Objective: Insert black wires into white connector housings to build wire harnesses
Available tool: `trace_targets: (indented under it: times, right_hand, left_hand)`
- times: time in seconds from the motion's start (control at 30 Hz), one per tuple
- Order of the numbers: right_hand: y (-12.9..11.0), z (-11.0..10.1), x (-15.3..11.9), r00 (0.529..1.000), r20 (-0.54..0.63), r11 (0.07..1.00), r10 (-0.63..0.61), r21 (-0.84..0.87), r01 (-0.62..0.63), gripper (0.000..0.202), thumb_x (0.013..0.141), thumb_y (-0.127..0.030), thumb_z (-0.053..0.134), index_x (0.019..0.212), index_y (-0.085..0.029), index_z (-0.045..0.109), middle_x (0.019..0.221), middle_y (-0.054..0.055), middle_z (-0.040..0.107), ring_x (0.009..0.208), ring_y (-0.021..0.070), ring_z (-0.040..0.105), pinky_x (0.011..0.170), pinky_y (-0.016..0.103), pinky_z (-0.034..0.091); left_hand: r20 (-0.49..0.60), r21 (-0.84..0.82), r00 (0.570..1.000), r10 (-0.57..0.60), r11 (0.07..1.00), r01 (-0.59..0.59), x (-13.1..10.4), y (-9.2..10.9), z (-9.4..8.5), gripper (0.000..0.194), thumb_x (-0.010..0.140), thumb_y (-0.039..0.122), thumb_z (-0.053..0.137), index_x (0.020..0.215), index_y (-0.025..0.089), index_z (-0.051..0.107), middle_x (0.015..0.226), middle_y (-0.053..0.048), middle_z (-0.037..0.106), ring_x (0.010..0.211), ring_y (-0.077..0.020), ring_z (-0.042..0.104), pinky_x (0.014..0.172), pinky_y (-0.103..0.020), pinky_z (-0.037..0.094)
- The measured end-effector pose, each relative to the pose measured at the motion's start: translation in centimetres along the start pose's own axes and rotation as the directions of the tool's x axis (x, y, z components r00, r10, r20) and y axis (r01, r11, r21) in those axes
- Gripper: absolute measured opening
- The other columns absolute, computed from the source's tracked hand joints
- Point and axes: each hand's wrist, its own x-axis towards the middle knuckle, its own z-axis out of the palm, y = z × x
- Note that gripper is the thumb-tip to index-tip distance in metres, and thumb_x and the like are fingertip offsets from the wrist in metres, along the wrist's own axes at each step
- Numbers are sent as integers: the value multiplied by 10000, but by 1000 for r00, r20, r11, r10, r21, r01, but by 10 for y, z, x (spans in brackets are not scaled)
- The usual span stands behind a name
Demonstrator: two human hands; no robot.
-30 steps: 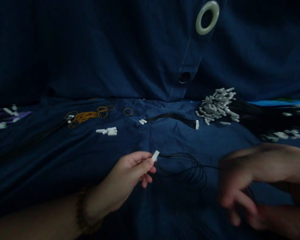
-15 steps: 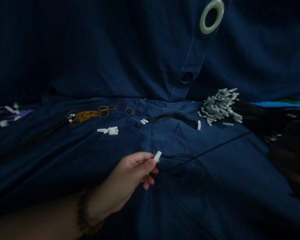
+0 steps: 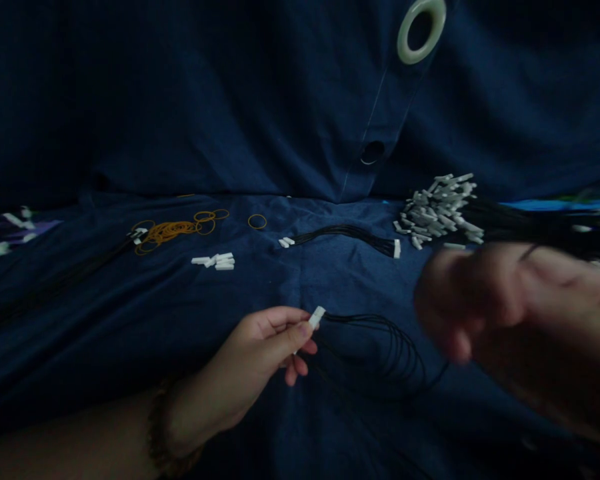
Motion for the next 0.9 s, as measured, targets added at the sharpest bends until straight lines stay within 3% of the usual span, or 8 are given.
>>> trace_targets:
  times: [0.03, 0.07, 0.13, 0.23, 0.37, 0.47, 0.9]
  right_hand:
    - [-3, 11, -3, 984, 160, 979, 75, 175, -103, 290, 960, -255, 173, 835, -230, 434, 581, -43, 494, 474, 48, 490, 434, 127, 409]
    - [-4, 22, -6, 959, 255, 955, 124, 230, -185, 195, 948, -217, 249, 892, -234, 435, 569, -55, 495, 472, 45, 486, 441, 122, 405]
    - [-3, 42, -13, 927, 306, 947, 215, 167, -274, 111, 912, -171, 348, 988, -228, 406, 636, -58, 545, 559, 56, 530, 539, 151, 433]
    - [3, 60, -19, 926, 270, 956, 266, 53, -290, 74, 888, -155, 375, 930, -202, 414, 694, -48, 562, 582, 55, 527, 543, 162, 403]
    - [9, 64, -21, 985, 148, 995, 94, -29, -91, 71, 832, -115, 419, 805, -179, 430, 650, -45, 534, 554, 52, 500, 506, 163, 359]
    - [13, 63, -22, 994, 105, 995, 7, -96, 3, 93, 800, -84, 421, 766, -171, 428, 626, -36, 517, 543, 59, 492, 502, 169, 357]
    - [17, 65, -24, 991, 136, 990, 11, -142, 8, 95, 805, -99, 406, 750, -163, 449, 602, -31, 518, 515, 62, 488, 493, 178, 369]
  left_hand:
    - [5, 2, 1000, -10, 1000, 10, -1, 0, 1, 194, 763, 286, 588, 867, 125, 619, 667, -8, 577, 488, -54, 487, 416, -156, 349]
    - [14, 2, 1000, -19, 1000, 19, -2, 0, 1, 201, 769, 293, 579, 865, 121, 618, 669, -10, 576, 491, -55, 489, 416, -154, 348]
    - [31, -9, 999, -35, 999, 35, -4, -1, 3, 210, 779, 301, 562, 858, 115, 618, 668, -10, 575, 496, -54, 493, 417, -149, 347]
    - [38, -46, 998, -54, 997, 56, -7, -1, 4, 187, 776, 280, 565, 840, 113, 618, 658, -4, 579, 494, -51, 504, 422, -141, 356]
    - [26, -94, 997, -68, 993, 71, -7, -2, 3, 160, 766, 267, 584, 822, 123, 625, 650, 0, 592, 478, -48, 508, 406, -132, 360]
    - [27, -146, 997, -67, 987, 71, -6, -2, 1, 161, 758, 289, 601, 795, 136, 634, 641, 6, 597, 470, -41, 510, 402, -121, 360]
    - [40, -175, 996, -81, 981, 87, -6, -1, 0, 155, 739, 300, 623, 782, 152, 643, 621, 1, 621, 448, -47, 515, 376, -113, 362]
